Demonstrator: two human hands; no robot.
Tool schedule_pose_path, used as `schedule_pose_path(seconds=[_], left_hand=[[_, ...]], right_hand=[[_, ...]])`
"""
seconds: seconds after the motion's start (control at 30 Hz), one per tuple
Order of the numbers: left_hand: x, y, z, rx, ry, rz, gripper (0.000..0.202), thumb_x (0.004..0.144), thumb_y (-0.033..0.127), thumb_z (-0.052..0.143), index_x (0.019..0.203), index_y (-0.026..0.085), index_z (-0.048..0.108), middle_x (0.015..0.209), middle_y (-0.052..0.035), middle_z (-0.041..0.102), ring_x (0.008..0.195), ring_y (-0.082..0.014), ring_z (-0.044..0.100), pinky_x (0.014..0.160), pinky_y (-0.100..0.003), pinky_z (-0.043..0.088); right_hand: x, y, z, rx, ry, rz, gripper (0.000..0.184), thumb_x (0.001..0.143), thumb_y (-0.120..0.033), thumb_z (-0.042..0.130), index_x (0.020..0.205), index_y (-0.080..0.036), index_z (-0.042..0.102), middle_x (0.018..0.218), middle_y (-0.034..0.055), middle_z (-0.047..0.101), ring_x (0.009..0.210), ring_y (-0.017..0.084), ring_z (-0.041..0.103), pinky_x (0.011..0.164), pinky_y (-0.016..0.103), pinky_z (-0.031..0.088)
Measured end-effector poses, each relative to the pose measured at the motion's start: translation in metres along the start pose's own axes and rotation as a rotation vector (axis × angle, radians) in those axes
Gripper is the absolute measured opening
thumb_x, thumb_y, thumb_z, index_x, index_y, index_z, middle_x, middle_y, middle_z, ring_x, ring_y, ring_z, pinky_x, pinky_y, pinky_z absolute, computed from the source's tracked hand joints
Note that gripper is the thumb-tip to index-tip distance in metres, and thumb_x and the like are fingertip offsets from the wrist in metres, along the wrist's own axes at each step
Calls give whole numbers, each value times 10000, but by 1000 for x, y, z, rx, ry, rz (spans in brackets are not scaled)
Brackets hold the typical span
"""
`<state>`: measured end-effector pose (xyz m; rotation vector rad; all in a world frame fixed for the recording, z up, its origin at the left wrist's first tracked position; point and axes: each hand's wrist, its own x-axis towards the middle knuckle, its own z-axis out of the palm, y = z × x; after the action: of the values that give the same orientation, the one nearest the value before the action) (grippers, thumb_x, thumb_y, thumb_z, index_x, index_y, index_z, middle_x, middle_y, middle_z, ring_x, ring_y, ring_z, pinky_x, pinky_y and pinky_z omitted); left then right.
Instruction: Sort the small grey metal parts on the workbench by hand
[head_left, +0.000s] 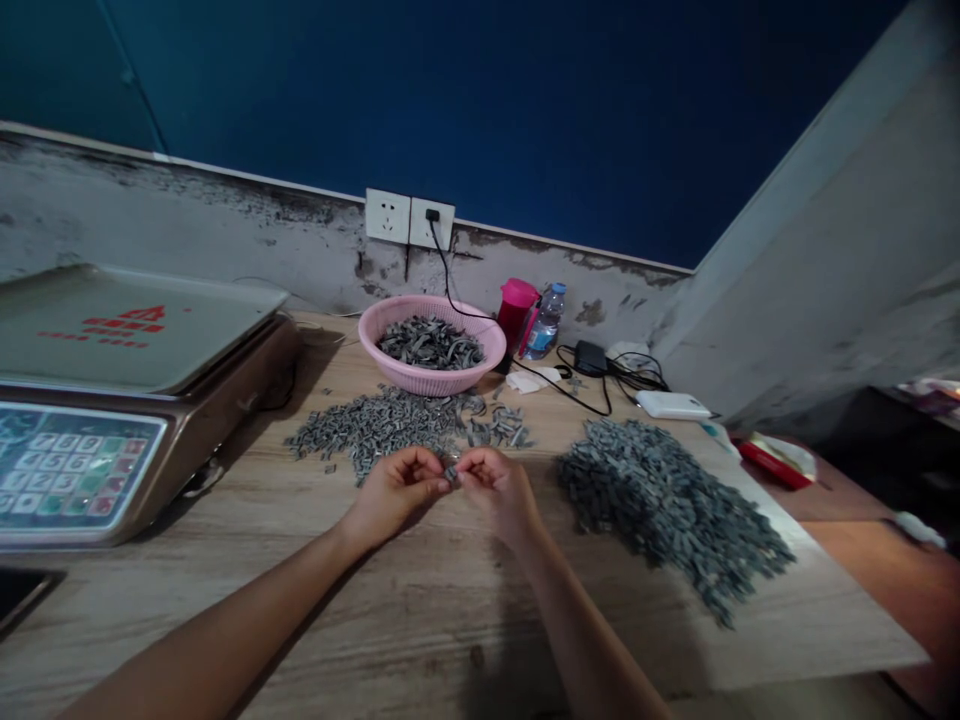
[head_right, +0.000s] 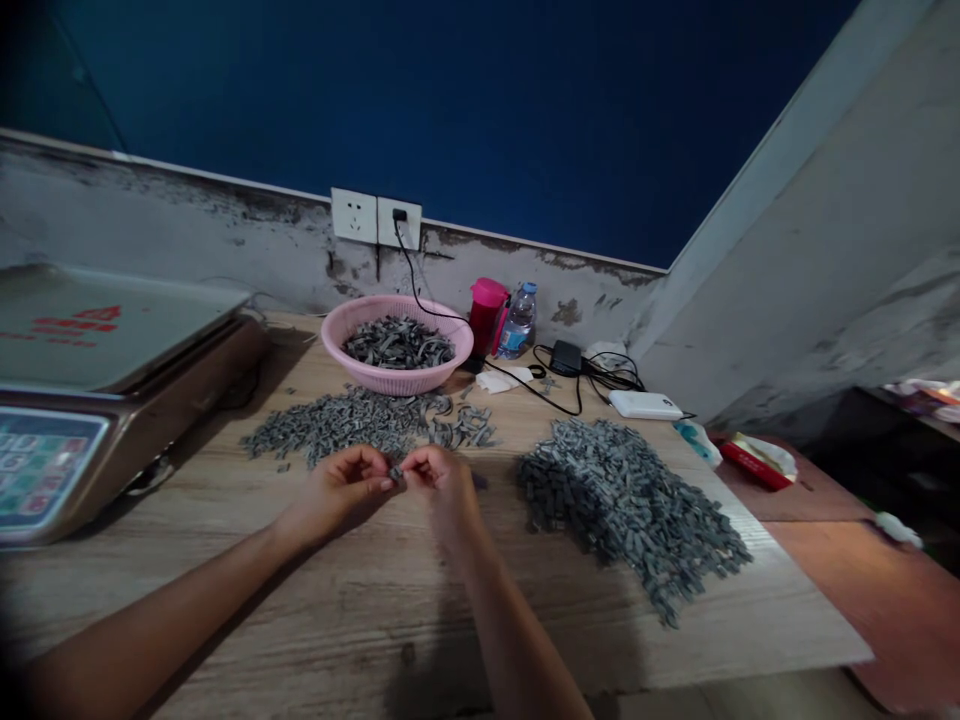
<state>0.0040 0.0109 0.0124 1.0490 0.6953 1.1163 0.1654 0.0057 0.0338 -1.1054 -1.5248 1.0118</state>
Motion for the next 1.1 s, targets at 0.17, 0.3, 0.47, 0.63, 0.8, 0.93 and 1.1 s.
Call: schedule_pose_path(seconds=[0.17, 0.3, 0.47, 0.63, 0.8, 0.93, 1.1], left_hand=[[-2, 4, 3, 176, 99, 80, 298, 646, 202, 730, 862, 156, 531, 759, 1, 612, 702, -96, 571, 676, -203, 457], [-3, 3, 1, 366, 133, 147, 262, 705, 210, 666, 920, 173, 521, 798, -2, 604, 761, -113, 578, 730, -228, 460], [-7, 5, 1, 619, 138, 203, 219, 750, 235, 611, 948, 194, 525, 797, 9, 588, 751, -119, 570, 714, -233, 453], [-11, 11, 4, 809, 120, 258, 148, 789, 234, 544, 933, 204, 531, 814, 11, 593, 744, -118, 563, 697, -228, 439], [-11, 7, 0, 897, 92, 263, 172, 810, 246, 493, 977, 216, 521, 860, 1, 608, 782, -136, 578, 732, -248, 449], [-11, 5, -6, 991, 65, 239, 236, 820, 316, 478, 1036, 223, 508, 913, -13, 623, 822, -158, 599, 747, -263, 467], [-12, 1, -15, 1094, 87, 276, 325, 783, 449, 483, 1016, 229, 537, 907, -15, 658, 790, -172, 634, 662, -239, 504]], right_hand=[[0, 3, 0, -119, -43, -94, 72, 725, -190, 560, 772, -177, 612, 693, 10, 601, 574, 112, 524, 515, 200, 393], [0, 4, 1, -181, -58, -119, 90, 737, -196, 561, 804, -181, 619, 712, 12, 615, 587, 116, 549, 525, 202, 417], [-1, 5, 4, -247, -12, -131, 60, 738, -161, 546, 762, -181, 598, 700, 12, 602, 579, 119, 557, 537, 211, 445], [-4, 2, 7, -390, 99, -298, 104, 705, -112, 558, 784, -167, 598, 885, 73, 556, 778, 168, 574, 643, 245, 492], [-7, -2, 11, -488, 36, -354, 218, 713, -48, 507, 867, -179, 590, 796, 42, 604, 753, 162, 580, 715, 260, 478], [-9, 0, 13, -472, 27, -298, 240, 726, -77, 514, 934, -175, 579, 783, 33, 628, 736, 152, 594, 697, 239, 476], [-12, 7, 21, -466, 59, -139, 313, 676, -123, 557, 982, -184, 576, 773, 7, 645, 694, 148, 614, 661, 229, 485]])
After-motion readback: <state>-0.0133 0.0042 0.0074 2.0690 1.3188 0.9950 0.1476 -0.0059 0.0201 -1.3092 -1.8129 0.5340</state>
